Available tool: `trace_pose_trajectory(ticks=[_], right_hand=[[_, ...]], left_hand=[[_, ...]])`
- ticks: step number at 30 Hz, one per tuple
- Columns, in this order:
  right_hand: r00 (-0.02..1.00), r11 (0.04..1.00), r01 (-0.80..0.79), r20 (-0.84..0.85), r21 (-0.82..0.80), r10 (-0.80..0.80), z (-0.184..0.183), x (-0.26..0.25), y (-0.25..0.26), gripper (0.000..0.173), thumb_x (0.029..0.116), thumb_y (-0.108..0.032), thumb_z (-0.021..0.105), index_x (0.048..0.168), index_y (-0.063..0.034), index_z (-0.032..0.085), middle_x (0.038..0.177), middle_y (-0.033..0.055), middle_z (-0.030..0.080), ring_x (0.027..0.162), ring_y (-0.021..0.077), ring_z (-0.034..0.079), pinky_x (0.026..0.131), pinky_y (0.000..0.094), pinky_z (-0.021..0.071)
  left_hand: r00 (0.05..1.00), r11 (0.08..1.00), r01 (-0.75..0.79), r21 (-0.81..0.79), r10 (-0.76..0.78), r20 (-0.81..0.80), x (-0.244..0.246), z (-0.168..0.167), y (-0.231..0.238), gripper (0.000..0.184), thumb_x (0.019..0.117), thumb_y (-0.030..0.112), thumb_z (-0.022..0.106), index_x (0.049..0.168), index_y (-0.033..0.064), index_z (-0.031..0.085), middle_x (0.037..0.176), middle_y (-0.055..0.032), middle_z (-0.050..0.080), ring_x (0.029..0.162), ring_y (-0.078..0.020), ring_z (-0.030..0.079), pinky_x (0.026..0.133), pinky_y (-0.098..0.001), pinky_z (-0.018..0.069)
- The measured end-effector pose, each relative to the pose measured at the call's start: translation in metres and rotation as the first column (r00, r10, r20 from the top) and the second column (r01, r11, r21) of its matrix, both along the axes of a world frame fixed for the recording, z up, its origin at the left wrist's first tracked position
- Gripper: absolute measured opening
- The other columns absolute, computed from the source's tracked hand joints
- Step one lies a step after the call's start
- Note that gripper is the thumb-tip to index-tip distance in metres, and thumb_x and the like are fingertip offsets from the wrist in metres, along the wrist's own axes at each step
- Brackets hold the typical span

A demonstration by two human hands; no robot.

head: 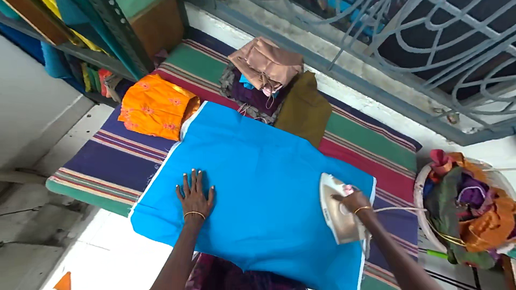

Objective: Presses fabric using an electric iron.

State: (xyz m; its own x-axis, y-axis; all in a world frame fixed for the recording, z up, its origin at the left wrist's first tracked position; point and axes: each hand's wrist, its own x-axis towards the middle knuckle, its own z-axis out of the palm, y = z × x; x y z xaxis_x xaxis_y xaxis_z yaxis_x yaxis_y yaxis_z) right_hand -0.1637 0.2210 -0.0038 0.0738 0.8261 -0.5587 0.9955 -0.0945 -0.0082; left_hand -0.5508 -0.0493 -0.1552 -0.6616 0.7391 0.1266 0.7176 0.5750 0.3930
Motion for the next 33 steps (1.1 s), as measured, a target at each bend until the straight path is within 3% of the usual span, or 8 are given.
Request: trace_pose_trajectory(ticks=[5, 10, 13, 16, 19, 23, 29, 33], right_hand=[[0.997, 0.994, 0.073, -0.026, 0.086, -0.071, -0.014, 0.055, 0.015, 0.059, 0.0858, -0.045, 0.081, 0.106, 0.0096, 0.07, 0.107, 0.0326, 0.068, 0.105, 0.0496, 0.065, 0.09, 0.0679, 0.0489], [0.988, 0.952, -0.114, 0.071, -0.284, 0.14, 0.012, 0.032, -0.101, 0.073, 0.0908, -0.054, 0.07, 0.145, -0.0076, 0.054, 0.131, 0.025, 0.064, 0.123, 0.0432, 0.061, 0.1, 0.0615, 0.0487], [0.983, 0.927, -0.131, 0.076, -0.352, 0.167, 0.018, 0.054, -0.131, 0.072, 0.0918, -0.056, 0.066, 0.145, -0.0098, 0.052, 0.13, 0.0228, 0.065, 0.121, 0.0417, 0.063, 0.099, 0.0593, 0.0495], [0.998, 0.964, -0.001, 0.055, -0.265, 0.016, 0.016, 0.095, -0.096, 0.07, 0.0917, -0.052, 0.07, 0.144, -0.0077, 0.055, 0.13, 0.0248, 0.065, 0.123, 0.0433, 0.062, 0.1, 0.0617, 0.0478], [0.995, 0.991, 0.095, 0.004, -0.092, -0.095, 0.003, 0.149, -0.038, 0.057, 0.0899, -0.047, 0.076, 0.121, 0.0004, 0.069, 0.115, 0.027, 0.07, 0.112, 0.0452, 0.066, 0.093, 0.0649, 0.0498], [0.982, 0.982, 0.184, -0.063, 0.049, -0.181, -0.006, 0.202, -0.002, 0.056, 0.0867, -0.043, 0.081, 0.106, 0.0082, 0.07, 0.104, 0.0329, 0.068, 0.102, 0.0515, 0.065, 0.086, 0.0702, 0.0489], [0.997, 0.956, 0.025, 0.077, -0.292, -0.003, 0.011, 0.172, -0.089, 0.073, 0.0898, -0.051, 0.072, 0.146, -0.0074, 0.053, 0.131, 0.0252, 0.065, 0.122, 0.0439, 0.062, 0.101, 0.0625, 0.0478], [0.995, 0.925, -0.055, 0.06, -0.376, 0.083, 0.015, 0.157, -0.11, 0.07, 0.0926, -0.054, 0.065, 0.144, -0.0083, 0.053, 0.128, 0.0232, 0.067, 0.12, 0.0411, 0.064, 0.099, 0.0588, 0.0498]], left_hand=[[0.998, 0.998, 0.06, -0.03, -0.061, -0.011, 0.033, 0.011, 0.01, 0.046, 0.1078, 0.015, 0.04, 0.153, 0.0088, 0.047, 0.163, -0.0125, 0.038, 0.153, -0.0461, 0.025, 0.116, -0.075, 0.0143], [0.91, 0.926, 0.377, 0.027, -0.376, 0.176, 0.187, 0.024, 0.025, 0.046, 0.1021, 0.022, 0.05, 0.147, 0.0128, 0.057, 0.157, -0.0065, 0.048, 0.15, -0.0407, 0.035, 0.117, -0.0723, 0.0217], [0.785, 0.806, 0.589, 0.062, -0.589, 0.191, 0.271, 0.021, 0.015, 0.046, 0.0978, 0.026, 0.054, 0.14, 0.0084, 0.063, 0.151, -0.01, 0.055, 0.142, -0.0413, 0.048, 0.109, -0.0681, 0.0378], [0.734, 0.75, 0.655, 0.097, -0.661, 0.153, 0.316, 0.008, 0.001, 0.045, 0.0965, 0.025, 0.054, 0.136, 0.0072, 0.065, 0.15, -0.0101, 0.057, 0.139, -0.0395, 0.052, 0.106, -0.0647, 0.0421], [0.663, 0.674, 0.729, 0.12, -0.738, 0.122, 0.344, 0.005, 0.002, 0.041, 0.0972, 0.023, 0.054, 0.133, 0.0084, 0.067, 0.148, -0.0077, 0.058, 0.137, -0.0347, 0.055, 0.105, -0.0618, 0.0447], [0.591, 0.609, 0.788, 0.095, -0.79, 0.164, 0.372, 0.009, 0.016, 0.042, 0.097, 0.021, 0.056, 0.136, 0.0076, 0.065, 0.151, -0.0083, 0.056, 0.14, -0.0335, 0.052, 0.107, -0.0612, 0.0435], [0.658, 0.664, 0.746, 0.044, -0.746, 0.105, 0.39, -0.001, 0.014, 0.05, 0.0967, 0.03, 0.054, 0.14, 0.0077, 0.062, 0.152, -0.0091, 0.055, 0.138, -0.0323, 0.054, 0.107, -0.061, 0.0432], [0.681, 0.681, 0.732, -0.011, -0.731, 0.032, 0.392, -0.007, 0.013, 0.051, 0.0982, 0.037, 0.048, 0.139, 0.0107, 0.063, 0.151, -0.0083, 0.055, 0.138, -0.0313, 0.054, 0.108, -0.0592, 0.0429]])
